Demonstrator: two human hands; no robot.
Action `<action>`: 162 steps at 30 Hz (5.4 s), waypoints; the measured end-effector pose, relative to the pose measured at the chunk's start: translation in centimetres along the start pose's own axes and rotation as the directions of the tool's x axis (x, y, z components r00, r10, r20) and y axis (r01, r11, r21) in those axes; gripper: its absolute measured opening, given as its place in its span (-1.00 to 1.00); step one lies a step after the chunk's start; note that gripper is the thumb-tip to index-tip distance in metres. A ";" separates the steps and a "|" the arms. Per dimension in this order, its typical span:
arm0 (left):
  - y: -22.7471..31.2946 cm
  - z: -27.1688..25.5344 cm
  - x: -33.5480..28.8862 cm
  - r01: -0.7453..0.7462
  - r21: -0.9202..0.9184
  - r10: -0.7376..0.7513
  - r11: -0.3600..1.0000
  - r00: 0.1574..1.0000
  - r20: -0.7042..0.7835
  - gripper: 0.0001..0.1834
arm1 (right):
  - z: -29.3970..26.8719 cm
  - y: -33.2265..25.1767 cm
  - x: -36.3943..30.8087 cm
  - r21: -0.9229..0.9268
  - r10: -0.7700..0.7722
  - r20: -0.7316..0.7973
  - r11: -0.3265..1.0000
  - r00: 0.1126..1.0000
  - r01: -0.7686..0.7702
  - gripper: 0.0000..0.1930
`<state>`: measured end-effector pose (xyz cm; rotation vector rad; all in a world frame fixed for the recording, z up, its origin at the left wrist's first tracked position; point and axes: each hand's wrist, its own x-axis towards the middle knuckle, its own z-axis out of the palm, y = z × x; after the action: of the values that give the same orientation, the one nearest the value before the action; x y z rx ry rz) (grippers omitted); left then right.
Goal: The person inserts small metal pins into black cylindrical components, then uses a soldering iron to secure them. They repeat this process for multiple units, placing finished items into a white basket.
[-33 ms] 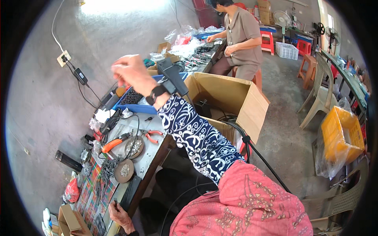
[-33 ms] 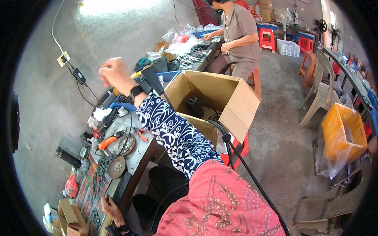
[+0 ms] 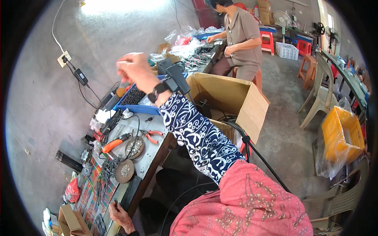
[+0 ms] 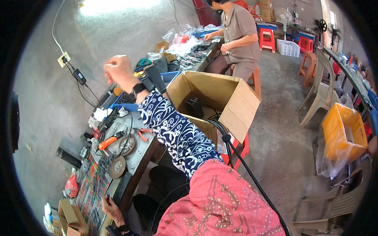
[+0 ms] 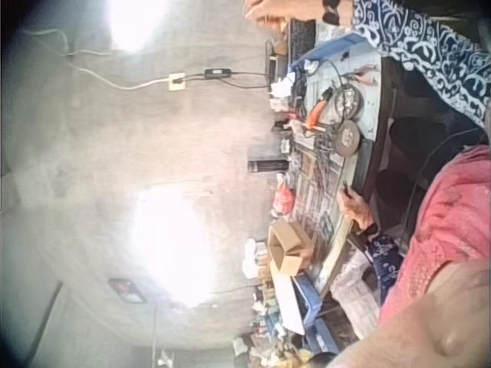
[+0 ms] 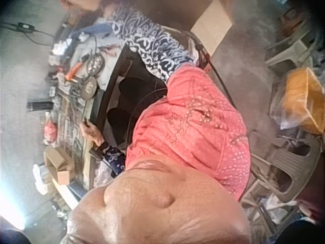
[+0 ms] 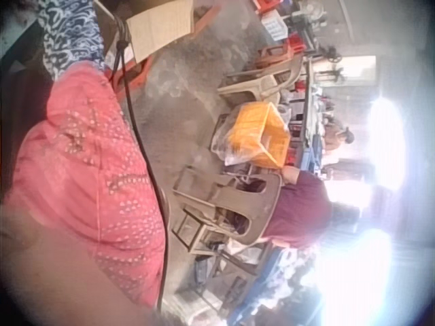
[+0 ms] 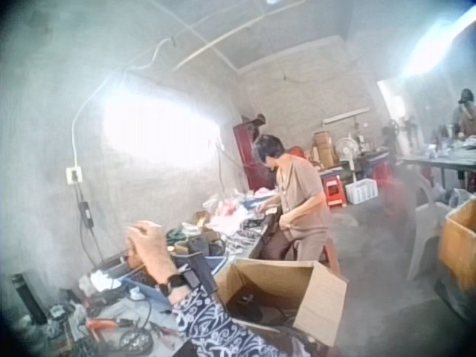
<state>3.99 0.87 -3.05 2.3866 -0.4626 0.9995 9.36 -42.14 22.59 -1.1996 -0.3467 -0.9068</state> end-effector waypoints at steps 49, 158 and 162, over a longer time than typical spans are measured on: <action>0.2 0.3 -0.1 0.002 -0.035 -0.003 0.999 0.999 -0.046 -0.89 | -16.1 7.1 2.7 -0.162 -0.015 -0.590 0.982 0.807 -0.100 -0.92; -4.9 -2.9 -0.2 0.209 0.046 -0.204 0.977 0.974 -0.102 -0.89 | -20.1 16.4 9.4 -0.027 0.824 0.566 0.059 0.033 -0.998 -0.63; -4.8 -2.9 -0.4 0.243 0.006 -0.241 0.970 0.966 -0.091 -0.89 | -20.6 18.8 8.7 -0.259 0.888 0.236 0.448 0.394 -0.856 -0.69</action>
<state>4.44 6.47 -3.11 2.3327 -0.1252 0.9967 24.42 -62.98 8.80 -1.3899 0.1077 0.2590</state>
